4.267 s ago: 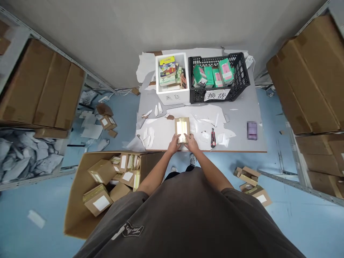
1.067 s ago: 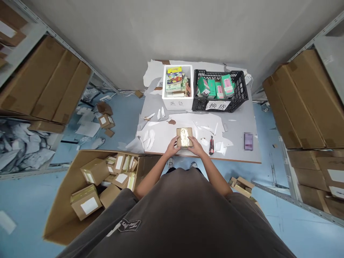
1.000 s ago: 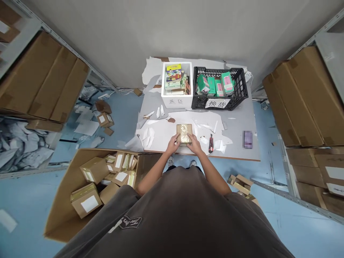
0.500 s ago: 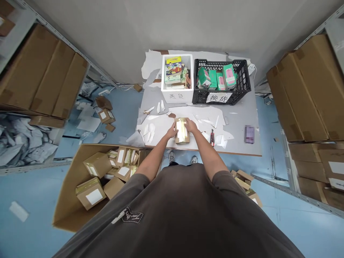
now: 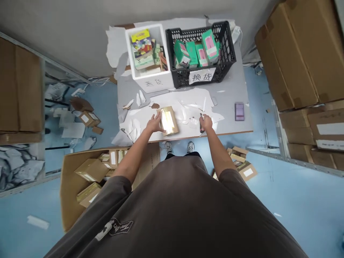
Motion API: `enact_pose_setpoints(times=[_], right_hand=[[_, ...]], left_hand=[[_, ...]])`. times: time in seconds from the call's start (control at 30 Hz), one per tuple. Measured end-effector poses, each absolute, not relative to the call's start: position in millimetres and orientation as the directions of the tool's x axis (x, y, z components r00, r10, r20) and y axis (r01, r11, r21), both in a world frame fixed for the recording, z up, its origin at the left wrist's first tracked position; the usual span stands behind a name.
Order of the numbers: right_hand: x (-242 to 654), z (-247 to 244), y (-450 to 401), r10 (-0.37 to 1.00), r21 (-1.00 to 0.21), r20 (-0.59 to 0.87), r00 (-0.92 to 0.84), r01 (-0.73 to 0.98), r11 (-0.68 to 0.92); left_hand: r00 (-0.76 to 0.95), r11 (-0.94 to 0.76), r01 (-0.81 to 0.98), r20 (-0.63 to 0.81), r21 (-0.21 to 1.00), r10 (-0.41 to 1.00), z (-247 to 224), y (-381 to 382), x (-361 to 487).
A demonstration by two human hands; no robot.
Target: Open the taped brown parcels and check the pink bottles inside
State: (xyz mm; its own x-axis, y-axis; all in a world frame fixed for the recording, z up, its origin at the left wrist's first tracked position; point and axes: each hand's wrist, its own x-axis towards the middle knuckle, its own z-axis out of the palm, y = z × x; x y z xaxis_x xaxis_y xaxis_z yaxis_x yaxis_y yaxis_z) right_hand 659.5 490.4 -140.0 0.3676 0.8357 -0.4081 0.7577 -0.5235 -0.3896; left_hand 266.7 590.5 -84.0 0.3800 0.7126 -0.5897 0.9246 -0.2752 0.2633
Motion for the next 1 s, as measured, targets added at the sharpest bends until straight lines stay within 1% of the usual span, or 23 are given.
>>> enact_pose_setpoints(times=[0.07, 0.13, 0.27, 0.37, 0.43, 0.5, 0.57, 0.6, 0.67, 0.7, 0.77, 0.83, 0.9, 1.0], right_hand=[[664, -160, 491, 0.749, -0.329, -0.518, 0.412, 0.713, -0.619], [661, -178, 494, 0.680, -0.279, -0.578, 0.451, 0.674, -0.684], [650, -198, 497, 0.599, -0.233, -0.622, 0.505, 0.610, -0.757], [650, -195, 498, 0.612, -0.246, -0.601, 0.513, 0.610, -0.753], [651, -182, 503, 0.683, -0.312, -0.527, 0.505, 0.633, -0.709], [646, -160, 514, 0.800, -0.428, -0.422, 0.426, 0.684, -0.590], [627, -135, 532, 0.903, -0.543, -0.341, 0.261, 0.729, -0.416], [611, -122, 543, 0.933, -0.588, -0.323, 0.159, 0.739, -0.329], [571, -101, 563, 0.942, -0.643, -0.333, -0.051, 0.742, -0.187], [549, -93, 572, 0.926, -0.643, -0.352, -0.135, 0.754, -0.135], [509, -84, 585, 0.893, -0.578, -0.400, -0.204, 0.813, -0.073], [480, -80, 590, 0.877, -0.477, -0.446, -0.179, 0.876, -0.064], [467, -78, 589, 0.879, -0.405, -0.459, -0.130, 0.911, -0.077], [465, -75, 582, 0.894, -0.385, -0.436, -0.098, 0.919, -0.087]], left_hand=[[0.338, -0.264, 0.941, -0.592, 0.212, 0.731, -83, 590, 262], [0.307, -0.250, 0.952, -0.589, 0.178, 0.747, -80, 584, 260], [0.269, -0.212, 0.963, -0.536, 0.167, 0.800, -79, 564, 273], [0.234, -0.165, 0.969, -0.471, 0.183, 0.851, -86, 550, 292], [0.220, -0.133, 0.966, -0.441, 0.220, 0.870, -92, 546, 302], [0.221, -0.107, 0.956, -0.429, 0.275, 0.876, -97, 545, 309], [0.236, -0.090, 0.938, -0.427, 0.334, 0.873, -100, 546, 311], [0.248, -0.087, 0.928, -0.424, 0.363, 0.871, -101, 548, 311], [0.277, -0.094, 0.904, -0.407, 0.417, 0.870, -102, 550, 309], [0.295, -0.104, 0.893, -0.395, 0.438, 0.870, -103, 552, 308], [0.331, -0.133, 0.875, -0.374, 0.466, 0.866, -105, 554, 306], [0.355, -0.151, 0.863, -0.367, 0.482, 0.860, -106, 556, 304], [0.364, -0.149, 0.854, -0.367, 0.498, 0.856, -107, 557, 304], [0.374, -0.141, 0.840, -0.370, 0.524, 0.851, -107, 556, 304]])
